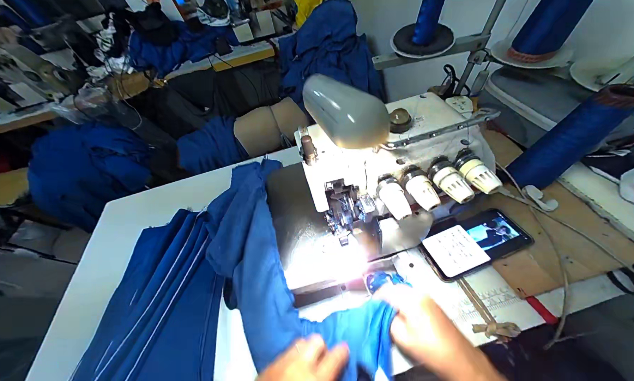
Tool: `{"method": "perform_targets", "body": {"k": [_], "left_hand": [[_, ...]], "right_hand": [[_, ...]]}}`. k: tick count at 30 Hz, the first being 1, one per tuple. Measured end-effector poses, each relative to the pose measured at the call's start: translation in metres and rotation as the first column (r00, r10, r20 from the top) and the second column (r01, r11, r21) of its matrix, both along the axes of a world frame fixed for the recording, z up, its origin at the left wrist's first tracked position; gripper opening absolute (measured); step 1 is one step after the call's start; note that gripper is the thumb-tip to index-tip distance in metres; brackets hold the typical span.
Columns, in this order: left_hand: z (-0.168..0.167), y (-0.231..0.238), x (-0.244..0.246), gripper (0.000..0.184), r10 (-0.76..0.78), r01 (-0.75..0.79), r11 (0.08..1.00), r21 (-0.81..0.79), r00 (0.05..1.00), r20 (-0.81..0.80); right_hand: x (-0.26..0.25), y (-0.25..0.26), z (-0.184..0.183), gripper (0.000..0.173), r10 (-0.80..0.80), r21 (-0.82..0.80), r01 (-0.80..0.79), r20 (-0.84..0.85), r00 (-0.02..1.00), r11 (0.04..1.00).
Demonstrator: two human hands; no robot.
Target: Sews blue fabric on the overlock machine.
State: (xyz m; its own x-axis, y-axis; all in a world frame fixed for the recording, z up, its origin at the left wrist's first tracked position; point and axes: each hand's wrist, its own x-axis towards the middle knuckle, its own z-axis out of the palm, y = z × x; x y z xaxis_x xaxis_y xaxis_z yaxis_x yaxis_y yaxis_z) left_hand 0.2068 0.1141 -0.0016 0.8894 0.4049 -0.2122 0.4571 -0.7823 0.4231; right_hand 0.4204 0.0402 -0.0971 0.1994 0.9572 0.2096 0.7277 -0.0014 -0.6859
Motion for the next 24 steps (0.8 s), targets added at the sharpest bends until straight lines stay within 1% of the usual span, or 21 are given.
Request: {"method": "perform_targets", "body": {"k": [1, 2, 3, 4, 5, 6, 7, 8, 9, 10, 12, 13, 14, 15, 17, 18, 19, 20, 21, 23, 24], "left_hand": [[-0.022, 0.011, -0.004, 0.062, 0.051, -0.051, 0.999, -0.006, 0.999, 0.011], [-0.047, 0.019, -0.011, 0.068, 0.097, -0.098, 0.995, 0.027, 0.993, 0.061], [-0.069, 0.022, -0.018, 0.071, 0.132, -0.145, 0.986, 0.084, 0.981, 0.144], [-0.085, 0.021, -0.026, 0.072, 0.168, -0.200, 0.971, 0.132, 0.961, 0.221], [-0.092, 0.017, -0.035, 0.073, 0.207, -0.249, 0.959, 0.135, 0.942, 0.265], [-0.092, 0.010, -0.043, 0.074, 0.241, -0.279, 0.953, 0.117, 0.933, 0.268], [-0.085, 0.003, -0.047, 0.077, 0.260, -0.287, 0.954, 0.089, 0.936, 0.238], [-0.075, -0.003, -0.049, 0.079, 0.259, -0.277, 0.959, 0.068, 0.946, 0.196], [-0.066, -0.008, -0.048, 0.075, 0.247, -0.262, 0.963, 0.065, 0.952, 0.183], [-0.060, -0.012, -0.041, 0.064, 0.236, -0.259, 0.963, 0.072, 0.943, 0.233], [-0.060, -0.011, -0.017, 0.043, 0.219, -0.284, 0.955, 0.086, 0.871, 0.441], [-0.067, -0.009, -0.002, 0.040, 0.201, -0.282, 0.957, 0.074, 0.820, 0.535], [-0.077, -0.007, 0.012, 0.042, 0.186, -0.263, 0.964, 0.040, 0.774, 0.605], [-0.086, -0.006, 0.025, 0.045, 0.182, -0.228, 0.974, -0.010, 0.748, 0.638], [-0.100, -0.006, 0.042, 0.049, 0.206, -0.146, 0.979, -0.146, 0.737, 0.644], [-0.105, -0.007, 0.047, 0.043, 0.240, -0.116, 0.967, -0.226, 0.712, 0.660], [-0.110, -0.008, 0.051, 0.033, 0.280, -0.100, 0.952, -0.291, 0.671, 0.687], [-0.114, -0.010, 0.053, 0.023, 0.316, -0.099, 0.939, -0.329, 0.627, 0.712], [-0.117, -0.012, 0.053, 0.016, 0.337, -0.101, 0.931, -0.350, 0.599, 0.726], [-0.121, -0.015, 0.049, 0.012, 0.353, -0.106, 0.927, -0.359, 0.564, 0.746], [-0.122, -0.015, 0.046, 0.011, 0.353, -0.110, 0.929, -0.353, 0.551, 0.756]], "right_hand": [[0.016, 0.002, -0.012, 0.026, -0.089, 0.071, 0.091, -0.021, 0.996, 0.993], [0.027, 0.001, -0.017, 0.034, -0.130, 0.114, 0.138, -0.073, 0.989, 0.984], [0.033, -0.005, -0.017, 0.040, -0.117, 0.121, 0.136, -0.156, 0.981, 0.983], [0.035, -0.014, -0.014, 0.044, -0.063, 0.118, 0.098, -0.273, 0.960, 0.988], [0.035, -0.025, -0.009, 0.045, 0.019, 0.118, 0.033, -0.418, 0.908, 0.992], [0.032, -0.035, -0.007, 0.045, 0.118, 0.144, -0.043, -0.557, 0.822, 0.989], [0.030, -0.044, -0.008, 0.046, 0.201, 0.185, -0.104, -0.651, 0.732, 0.977], [0.026, -0.051, -0.010, 0.046, 0.248, 0.218, -0.128, -0.712, 0.657, 0.967], [0.021, -0.056, -0.014, 0.046, 0.258, 0.235, -0.120, -0.751, 0.608, 0.965], [0.015, -0.059, -0.016, 0.042, 0.234, 0.231, -0.081, -0.771, 0.593, 0.969], [0.005, -0.058, -0.018, 0.026, 0.171, 0.224, 0.014, -0.781, 0.600, 0.975], [0.001, -0.057, -0.018, 0.019, 0.157, 0.238, 0.055, -0.781, 0.604, 0.970], [-0.002, -0.057, -0.018, 0.019, 0.155, 0.258, 0.087, -0.782, 0.603, 0.962], [-0.005, -0.057, -0.018, 0.025, 0.156, 0.272, 0.110, -0.789, 0.595, 0.956], [-0.007, -0.058, -0.016, 0.042, 0.120, 0.231, 0.139, -0.829, 0.546, 0.963], [-0.007, -0.058, -0.013, 0.048, 0.082, 0.182, 0.146, -0.851, 0.519, 0.972], [-0.007, -0.059, -0.011, 0.052, 0.031, 0.125, 0.156, -0.865, 0.500, 0.980], [-0.007, -0.058, -0.009, 0.049, -0.029, 0.068, 0.177, -0.868, 0.496, 0.982], [-0.008, -0.057, -0.007, 0.038, -0.093, 0.017, 0.207, -0.856, 0.508, 0.978], [-0.010, -0.053, -0.008, 0.012, -0.174, -0.028, 0.262, -0.813, 0.555, 0.965], [-0.011, -0.052, -0.009, 0.008, -0.194, -0.030, 0.276, -0.785, 0.589, 0.961]]}}
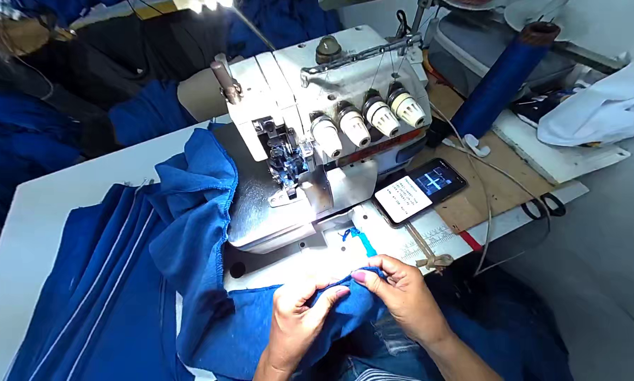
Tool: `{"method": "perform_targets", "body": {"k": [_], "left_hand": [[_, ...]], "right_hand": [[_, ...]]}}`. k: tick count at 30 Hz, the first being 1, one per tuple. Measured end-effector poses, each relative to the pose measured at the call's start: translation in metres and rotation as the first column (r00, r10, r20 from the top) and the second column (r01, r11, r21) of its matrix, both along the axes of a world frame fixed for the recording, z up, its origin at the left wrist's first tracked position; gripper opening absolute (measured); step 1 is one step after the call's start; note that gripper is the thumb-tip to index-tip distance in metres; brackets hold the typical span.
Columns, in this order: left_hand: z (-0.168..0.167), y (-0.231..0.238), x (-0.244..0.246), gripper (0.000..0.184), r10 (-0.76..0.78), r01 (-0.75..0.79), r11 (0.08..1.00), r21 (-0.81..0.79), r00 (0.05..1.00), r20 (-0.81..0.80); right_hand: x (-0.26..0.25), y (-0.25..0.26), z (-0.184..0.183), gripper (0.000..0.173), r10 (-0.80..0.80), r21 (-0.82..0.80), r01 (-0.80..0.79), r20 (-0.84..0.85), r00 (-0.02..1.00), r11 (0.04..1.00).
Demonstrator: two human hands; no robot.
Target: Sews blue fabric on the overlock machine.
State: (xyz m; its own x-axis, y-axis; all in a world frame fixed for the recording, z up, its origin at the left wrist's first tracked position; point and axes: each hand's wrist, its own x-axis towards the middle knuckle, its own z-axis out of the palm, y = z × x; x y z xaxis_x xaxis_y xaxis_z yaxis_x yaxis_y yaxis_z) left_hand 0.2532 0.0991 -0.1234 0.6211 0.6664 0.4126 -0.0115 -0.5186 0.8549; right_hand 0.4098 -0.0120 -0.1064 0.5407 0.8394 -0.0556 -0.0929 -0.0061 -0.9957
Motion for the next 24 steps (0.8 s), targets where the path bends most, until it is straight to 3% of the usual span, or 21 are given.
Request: {"method": "perform_targets", "body": {"k": [4, 7, 14, 16, 18, 20, 21, 22, 23, 24], "left_hand": [[-0.001, 0.002, -0.015, 0.013, 0.011, -0.011, 1.000, -0.023, 1.000, 0.002], [0.000, 0.003, -0.019, 0.017, 0.013, -0.014, 0.998, -0.069, 1.000, -0.018], [-0.002, 0.006, -0.019, 0.019, 0.025, -0.027, 0.996, -0.081, 0.999, -0.028], [-0.002, 0.002, -0.017, 0.020, 0.033, -0.033, 0.997, -0.065, 0.999, -0.009], [0.008, -0.015, -0.020, 0.027, -0.093, 0.094, 0.992, -0.086, 0.996, 0.015], [0.031, -0.031, -0.035, 0.034, -0.462, 0.455, 0.876, -0.157, 0.887, -0.007], [0.043, -0.034, -0.044, 0.033, -0.572, 0.559, 0.816, -0.146, 0.817, -0.070], [0.054, -0.031, -0.056, 0.031, -0.557, 0.551, 0.830, -0.085, 0.816, -0.152], [0.063, -0.023, -0.071, 0.029, -0.392, 0.410, 0.911, 0.036, 0.892, -0.224], [0.068, -0.010, -0.085, 0.026, -0.122, 0.170, 0.968, 0.182, 0.961, -0.250]], "right_hand": [[-0.001, 0.001, -0.003, 0.021, 0.006, -0.078, -0.003, 0.037, 0.999, 0.997], [0.005, 0.003, 0.004, 0.029, 0.039, -0.140, -0.056, -0.116, 0.992, 0.989], [0.013, 0.001, 0.010, 0.038, 0.072, -0.070, -0.102, -0.348, 0.935, 0.992], [0.013, -0.006, 0.005, 0.033, 0.174, -0.052, -0.191, -0.238, 0.956, 0.980], [0.013, -0.020, 0.006, 0.026, 0.392, -0.120, -0.384, 0.050, 0.919, 0.916], [0.030, -0.037, 0.017, 0.017, 0.696, -0.202, -0.668, 0.269, 0.665, 0.716], [0.040, -0.045, 0.027, 0.016, 0.781, -0.317, -0.717, 0.328, 0.532, 0.621], [0.049, -0.050, 0.038, 0.017, 0.815, -0.461, -0.674, 0.368, 0.447, 0.577], [0.054, -0.052, 0.048, 0.021, 0.819, -0.593, -0.565, 0.388, 0.424, 0.574], [0.056, -0.051, 0.055, 0.027, 0.794, -0.665, -0.445, 0.423, 0.437, 0.599]]}}
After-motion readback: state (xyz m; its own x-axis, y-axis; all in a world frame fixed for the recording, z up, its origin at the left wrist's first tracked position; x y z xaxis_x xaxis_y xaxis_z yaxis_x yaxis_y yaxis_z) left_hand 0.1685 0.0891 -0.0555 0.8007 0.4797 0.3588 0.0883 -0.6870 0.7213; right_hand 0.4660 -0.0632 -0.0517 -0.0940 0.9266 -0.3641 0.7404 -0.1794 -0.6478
